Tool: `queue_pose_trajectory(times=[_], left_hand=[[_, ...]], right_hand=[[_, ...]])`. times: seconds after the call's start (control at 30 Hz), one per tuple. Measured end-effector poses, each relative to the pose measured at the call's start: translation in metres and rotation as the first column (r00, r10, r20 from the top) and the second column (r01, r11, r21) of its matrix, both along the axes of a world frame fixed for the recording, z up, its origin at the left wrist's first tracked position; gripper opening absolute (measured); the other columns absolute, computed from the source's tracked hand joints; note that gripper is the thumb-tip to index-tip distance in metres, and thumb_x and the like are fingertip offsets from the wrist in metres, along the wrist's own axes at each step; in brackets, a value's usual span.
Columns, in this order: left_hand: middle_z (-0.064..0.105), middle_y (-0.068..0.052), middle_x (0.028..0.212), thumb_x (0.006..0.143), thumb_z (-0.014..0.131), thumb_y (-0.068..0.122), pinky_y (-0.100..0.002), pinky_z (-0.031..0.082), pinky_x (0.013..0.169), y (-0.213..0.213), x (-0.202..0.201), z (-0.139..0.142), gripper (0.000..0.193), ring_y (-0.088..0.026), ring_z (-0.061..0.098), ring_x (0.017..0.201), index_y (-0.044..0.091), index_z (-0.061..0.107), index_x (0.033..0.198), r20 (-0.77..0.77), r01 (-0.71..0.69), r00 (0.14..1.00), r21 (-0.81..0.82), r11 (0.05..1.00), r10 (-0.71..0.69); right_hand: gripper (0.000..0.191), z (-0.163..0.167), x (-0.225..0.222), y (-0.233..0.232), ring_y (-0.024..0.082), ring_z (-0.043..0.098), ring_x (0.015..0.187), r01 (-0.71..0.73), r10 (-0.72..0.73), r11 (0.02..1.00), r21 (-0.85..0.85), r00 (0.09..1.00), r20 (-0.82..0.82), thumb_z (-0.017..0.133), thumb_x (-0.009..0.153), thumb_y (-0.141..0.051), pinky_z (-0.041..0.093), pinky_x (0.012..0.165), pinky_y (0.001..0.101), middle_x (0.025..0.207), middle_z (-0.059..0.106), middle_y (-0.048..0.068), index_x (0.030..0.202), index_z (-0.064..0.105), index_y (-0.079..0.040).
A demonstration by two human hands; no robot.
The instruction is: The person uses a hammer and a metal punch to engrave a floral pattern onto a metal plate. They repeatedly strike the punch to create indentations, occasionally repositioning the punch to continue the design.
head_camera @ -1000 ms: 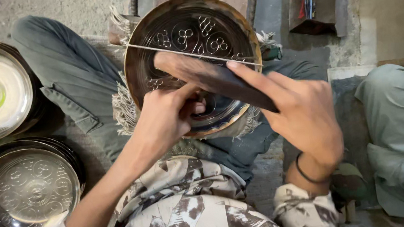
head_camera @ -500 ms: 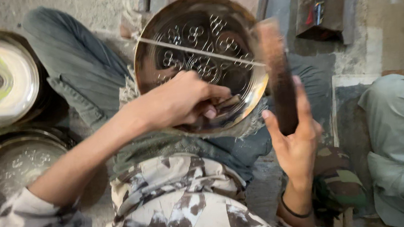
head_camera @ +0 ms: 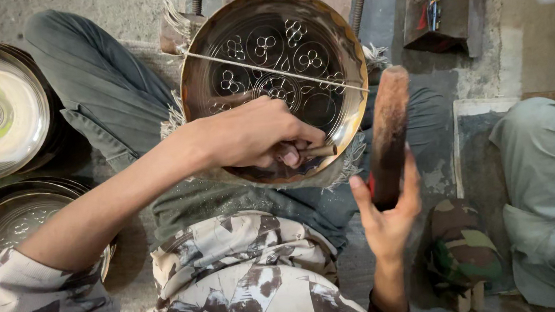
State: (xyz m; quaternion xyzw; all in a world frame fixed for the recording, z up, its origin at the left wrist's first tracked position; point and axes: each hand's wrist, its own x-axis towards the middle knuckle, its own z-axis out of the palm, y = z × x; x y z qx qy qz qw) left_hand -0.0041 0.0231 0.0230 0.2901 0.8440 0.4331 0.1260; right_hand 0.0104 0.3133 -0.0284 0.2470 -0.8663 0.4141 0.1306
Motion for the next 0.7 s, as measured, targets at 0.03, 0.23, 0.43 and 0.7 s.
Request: queue_pose_trajectory(times=[0.03,0.23,0.43,0.7], left_hand=[[0.071,-0.004,0.074,0.069,0.072,-0.003,-0.043,0.050,0.061,0.000,-0.001,0.000,0.039,-0.030,0.069,0.070,0.009,0.063,0.105,-0.007,0.011,1.000,-0.029,1.000,-0.011],[0.072,-0.004,0.074,0.070,0.072,-0.003,-0.043,0.049,0.062,-0.002,-0.005,0.001,0.038,-0.031,0.068,0.070,0.011,0.062,0.104,0.000,0.059,0.998,-0.041,0.997,-0.059],[0.071,-0.007,0.074,0.069,0.073,-0.002,-0.044,0.050,0.062,-0.003,-0.005,0.002,0.041,-0.034,0.068,0.072,0.013,0.063,0.106,-0.038,0.076,0.996,-0.110,0.991,-0.080],[0.072,-0.009,0.074,0.074,0.072,-0.001,-0.044,0.051,0.062,-0.003,0.007,0.004,0.040,-0.031,0.071,0.070,0.011,0.065,0.111,-0.005,-0.091,0.996,-0.115,0.989,0.091]], right_hand=[[0.073,-0.004,0.002,0.000,0.018,0.061,0.093,0.037,-0.029,0.997,-0.067,0.993,0.113,0.084,0.087,-0.011,0.052,0.086,0.0305,0.109,0.066,0.014,0.150,0.049,0.002],[0.069,-0.016,0.009,0.002,0.012,0.060,0.089,0.102,-0.082,0.982,-0.162,0.988,0.127,0.084,0.093,-0.011,0.052,0.084,0.0267,0.108,0.065,0.011,0.153,0.051,0.002],[0.062,-0.015,0.007,0.003,0.017,0.068,0.086,0.031,-0.028,0.996,0.086,0.999,-0.035,0.082,0.095,-0.008,0.055,0.076,0.0292,0.101,0.070,0.015,0.149,0.053,-0.001],[0.066,0.012,-0.009,-0.001,0.025,0.074,0.091,-0.096,0.092,0.987,0.131,0.995,0.035,0.080,0.093,-0.009,0.059,0.079,0.0359,0.105,0.073,0.019,0.153,0.051,-0.005]])
